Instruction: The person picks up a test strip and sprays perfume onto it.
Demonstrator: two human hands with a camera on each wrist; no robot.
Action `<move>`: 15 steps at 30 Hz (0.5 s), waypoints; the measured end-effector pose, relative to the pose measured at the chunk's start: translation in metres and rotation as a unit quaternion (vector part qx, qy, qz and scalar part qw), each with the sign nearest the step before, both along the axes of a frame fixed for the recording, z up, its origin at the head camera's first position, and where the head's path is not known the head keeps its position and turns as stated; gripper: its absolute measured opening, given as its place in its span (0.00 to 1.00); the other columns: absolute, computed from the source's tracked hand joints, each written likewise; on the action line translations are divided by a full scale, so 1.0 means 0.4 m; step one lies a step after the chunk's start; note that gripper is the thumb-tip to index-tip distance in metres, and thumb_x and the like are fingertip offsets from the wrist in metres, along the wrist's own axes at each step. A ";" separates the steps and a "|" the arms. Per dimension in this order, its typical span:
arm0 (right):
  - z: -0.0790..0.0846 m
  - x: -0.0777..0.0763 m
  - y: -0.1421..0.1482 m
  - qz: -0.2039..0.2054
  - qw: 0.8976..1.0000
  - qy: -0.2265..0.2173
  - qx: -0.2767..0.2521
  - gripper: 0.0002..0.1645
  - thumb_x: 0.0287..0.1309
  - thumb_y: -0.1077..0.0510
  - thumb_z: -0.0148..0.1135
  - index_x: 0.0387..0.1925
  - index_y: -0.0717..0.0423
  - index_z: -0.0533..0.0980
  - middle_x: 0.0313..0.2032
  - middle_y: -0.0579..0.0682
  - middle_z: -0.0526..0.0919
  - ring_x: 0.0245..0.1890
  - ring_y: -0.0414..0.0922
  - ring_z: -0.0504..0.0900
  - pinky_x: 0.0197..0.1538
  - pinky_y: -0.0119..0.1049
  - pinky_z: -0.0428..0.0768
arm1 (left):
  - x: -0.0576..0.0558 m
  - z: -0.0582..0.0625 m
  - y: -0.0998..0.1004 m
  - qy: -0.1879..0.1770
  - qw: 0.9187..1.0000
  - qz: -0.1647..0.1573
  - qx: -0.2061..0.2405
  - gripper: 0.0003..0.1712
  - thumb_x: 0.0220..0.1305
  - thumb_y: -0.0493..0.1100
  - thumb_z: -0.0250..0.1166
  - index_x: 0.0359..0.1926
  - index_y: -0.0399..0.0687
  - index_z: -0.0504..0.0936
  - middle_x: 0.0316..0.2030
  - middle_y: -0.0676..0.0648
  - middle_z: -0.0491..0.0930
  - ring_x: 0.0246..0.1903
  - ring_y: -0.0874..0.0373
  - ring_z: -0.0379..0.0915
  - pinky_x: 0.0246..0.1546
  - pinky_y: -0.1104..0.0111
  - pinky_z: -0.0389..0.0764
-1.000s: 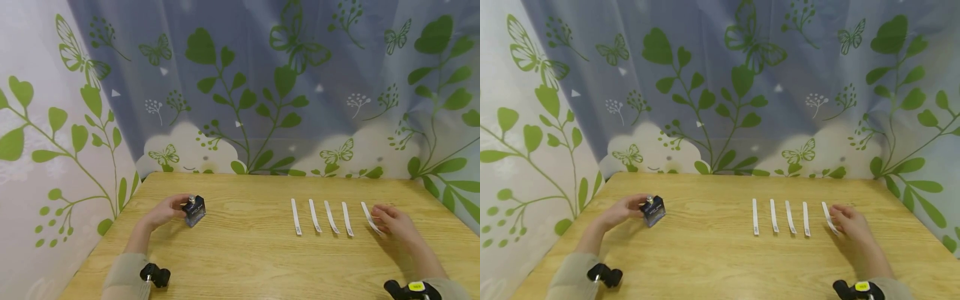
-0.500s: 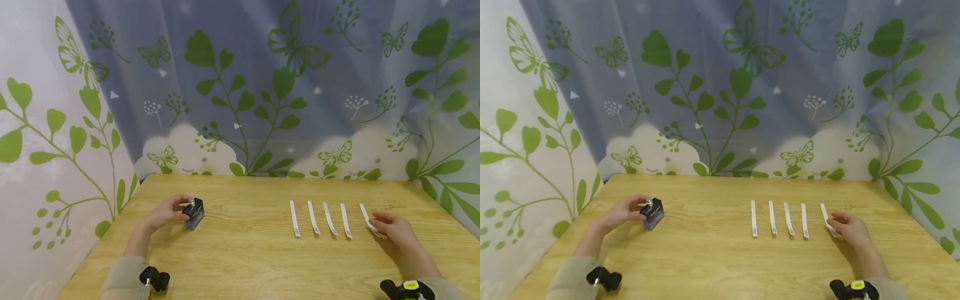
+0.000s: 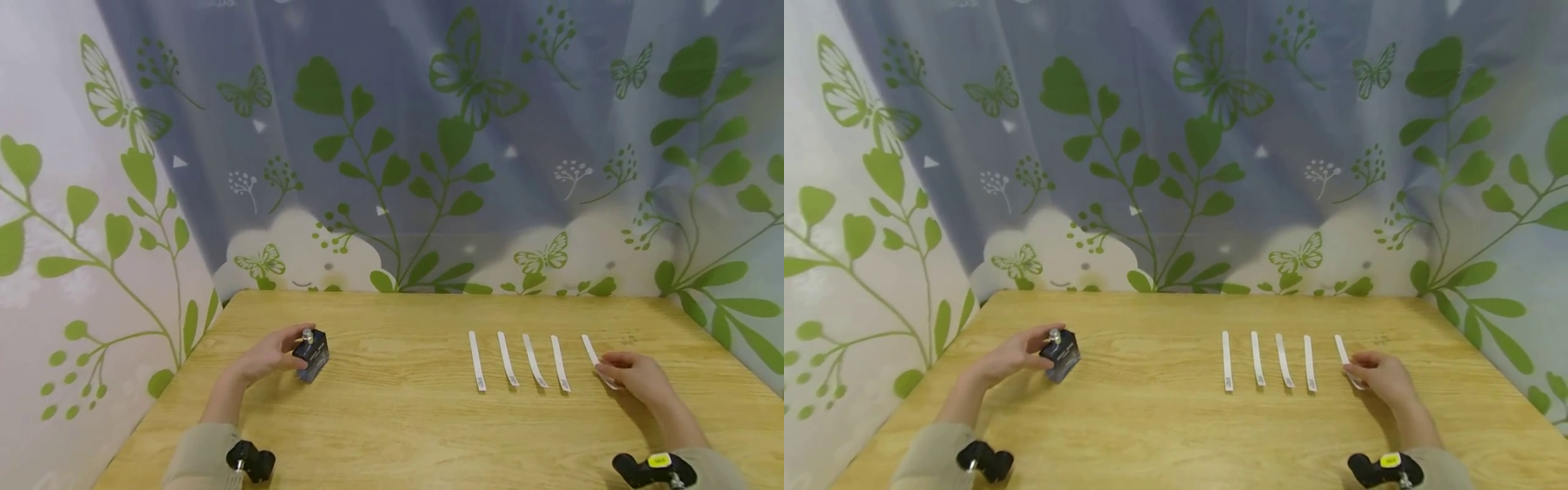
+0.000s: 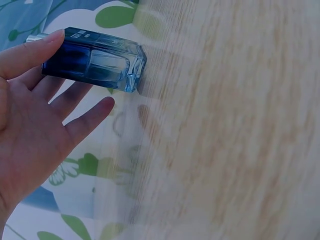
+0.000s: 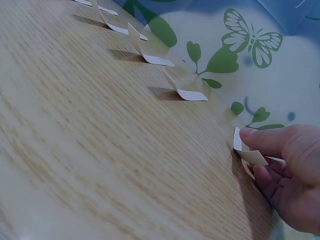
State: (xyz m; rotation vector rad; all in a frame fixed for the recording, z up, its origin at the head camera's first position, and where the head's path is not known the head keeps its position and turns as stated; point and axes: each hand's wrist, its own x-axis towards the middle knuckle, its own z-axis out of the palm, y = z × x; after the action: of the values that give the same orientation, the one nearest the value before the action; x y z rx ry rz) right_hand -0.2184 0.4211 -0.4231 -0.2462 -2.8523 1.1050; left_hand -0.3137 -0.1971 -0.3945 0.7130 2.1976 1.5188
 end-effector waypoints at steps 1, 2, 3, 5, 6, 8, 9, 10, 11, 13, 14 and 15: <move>-0.002 -0.002 -0.004 0.001 1.000 -0.001 0.004 0.36 0.59 0.47 0.61 0.53 0.78 0.69 0.45 0.68 0.77 0.34 0.39 0.74 0.33 0.32 0.74 | 0.003 -0.001 -0.004 -0.002 1.000 0.003 -0.001 0.46 0.55 0.31 0.63 0.70 0.34 0.48 0.65 0.26 0.50 0.63 0.31 0.48 0.50 0.57 0.72; -0.004 -0.005 -0.008 0.001 1.000 0.001 0.011 0.36 0.58 0.47 0.62 0.52 0.77 0.70 0.44 0.68 0.78 0.35 0.41 0.75 0.33 0.32 0.74 | 0.005 -0.002 -0.008 -0.006 1.000 0.006 -0.001 0.46 0.55 0.30 0.63 0.70 0.34 0.48 0.65 0.26 0.50 0.63 0.30 0.48 0.50 0.57 0.72; -0.006 -0.009 -0.013 0.002 1.000 0.004 0.021 0.35 0.57 0.47 0.62 0.51 0.77 0.71 0.43 0.67 0.78 0.35 0.43 0.75 0.34 0.33 0.73 | 0.007 -0.002 -0.012 -0.007 1.000 0.010 -0.004 0.46 0.55 0.31 0.63 0.70 0.35 0.48 0.65 0.26 0.49 0.63 0.30 0.48 0.50 0.57 0.72; -0.010 -0.017 -0.026 0.006 0.999 0.012 0.037 0.33 0.56 0.49 0.64 0.49 0.76 0.72 0.40 0.66 0.79 0.35 0.48 0.77 0.34 0.35 0.73 | 0.011 -0.003 -0.020 -0.006 1.000 0.019 -0.011 0.46 0.55 0.31 0.63 0.70 0.35 0.48 0.65 0.26 0.49 0.63 0.30 0.48 0.50 0.56 0.72; -0.010 -0.021 -0.032 0.008 0.999 0.015 0.043 0.32 0.55 0.50 0.65 0.48 0.76 0.73 0.39 0.66 0.79 0.35 0.51 0.77 0.34 0.37 0.73 | 0.014 -0.003 -0.024 -0.002 1.000 0.023 -0.017 0.46 0.55 0.31 0.63 0.70 0.35 0.49 0.65 0.26 0.49 0.63 0.30 0.48 0.50 0.55 0.71; -0.011 -0.030 -0.045 0.010 0.998 0.024 0.056 0.30 0.54 0.52 0.66 0.46 0.76 0.73 0.38 0.66 0.80 0.36 0.55 0.77 0.36 0.40 0.73 | 0.017 -0.005 -0.031 -0.001 0.999 0.034 -0.025 0.46 0.55 0.32 0.64 0.70 0.35 0.49 0.65 0.26 0.50 0.63 0.30 0.48 0.51 0.54 0.71; -0.011 -0.033 -0.049 0.011 0.998 0.028 0.060 0.29 0.54 0.53 0.66 0.45 0.77 0.73 0.38 0.67 0.80 0.36 0.57 0.77 0.37 0.43 0.74 | 0.019 -0.005 -0.034 0.001 0.999 0.038 -0.029 0.46 0.55 0.32 0.64 0.70 0.35 0.50 0.65 0.26 0.50 0.63 0.30 0.48 0.51 0.54 0.70; -0.010 -0.035 -0.053 0.013 0.997 0.030 0.064 0.28 0.54 0.54 0.66 0.45 0.77 0.73 0.38 0.68 0.79 0.37 0.59 0.77 0.38 0.45 0.74 | 0.019 -0.006 -0.035 0.000 0.999 0.040 -0.031 0.46 0.54 0.32 0.65 0.70 0.35 0.50 0.65 0.27 0.51 0.63 0.31 0.48 0.51 0.53 0.70; -0.009 -0.034 -0.054 0.015 0.997 0.031 0.066 0.27 0.55 0.55 0.65 0.44 0.77 0.73 0.38 0.68 0.79 0.38 0.61 0.76 0.39 0.47 0.74 | 0.019 -0.006 -0.035 0.000 0.999 0.039 -0.033 0.46 0.54 0.32 0.65 0.70 0.35 0.50 0.65 0.27 0.51 0.63 0.31 0.49 0.51 0.53 0.70; -0.005 -0.031 -0.051 0.016 0.997 0.030 0.071 0.26 0.56 0.55 0.64 0.44 0.78 0.73 0.38 0.69 0.79 0.39 0.63 0.75 0.41 0.51 0.72 | 0.017 -0.006 -0.031 -0.005 0.999 0.037 -0.031 0.46 0.54 0.32 0.65 0.70 0.35 0.50 0.65 0.27 0.52 0.63 0.32 0.50 0.52 0.53 0.70; -0.004 -0.028 -0.047 0.016 0.996 0.030 0.078 0.25 0.56 0.55 0.64 0.43 0.77 0.74 0.38 0.69 0.79 0.39 0.64 0.75 0.41 0.52 0.72 | 0.014 -0.005 -0.027 -0.005 0.999 0.034 -0.031 0.46 0.54 0.33 0.66 0.70 0.34 0.50 0.65 0.28 0.52 0.63 0.32 0.50 0.52 0.53 0.70; -0.002 -0.023 -0.041 0.018 0.996 0.027 0.082 0.25 0.56 0.54 0.64 0.42 0.76 0.75 0.37 0.68 0.79 0.38 0.63 0.75 0.40 0.52 0.72 | 0.011 -0.004 -0.021 -0.004 0.999 0.032 -0.031 0.46 0.54 0.33 0.66 0.70 0.34 0.50 0.65 0.28 0.53 0.63 0.32 0.51 0.52 0.53 0.70</move>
State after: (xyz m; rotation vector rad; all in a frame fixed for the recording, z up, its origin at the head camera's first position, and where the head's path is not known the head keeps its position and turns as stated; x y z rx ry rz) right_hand -0.2275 0.4047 -0.4238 -0.1527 -2.8883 0.8624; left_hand -0.3094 -0.2056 -0.3960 0.6222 2.2700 1.4751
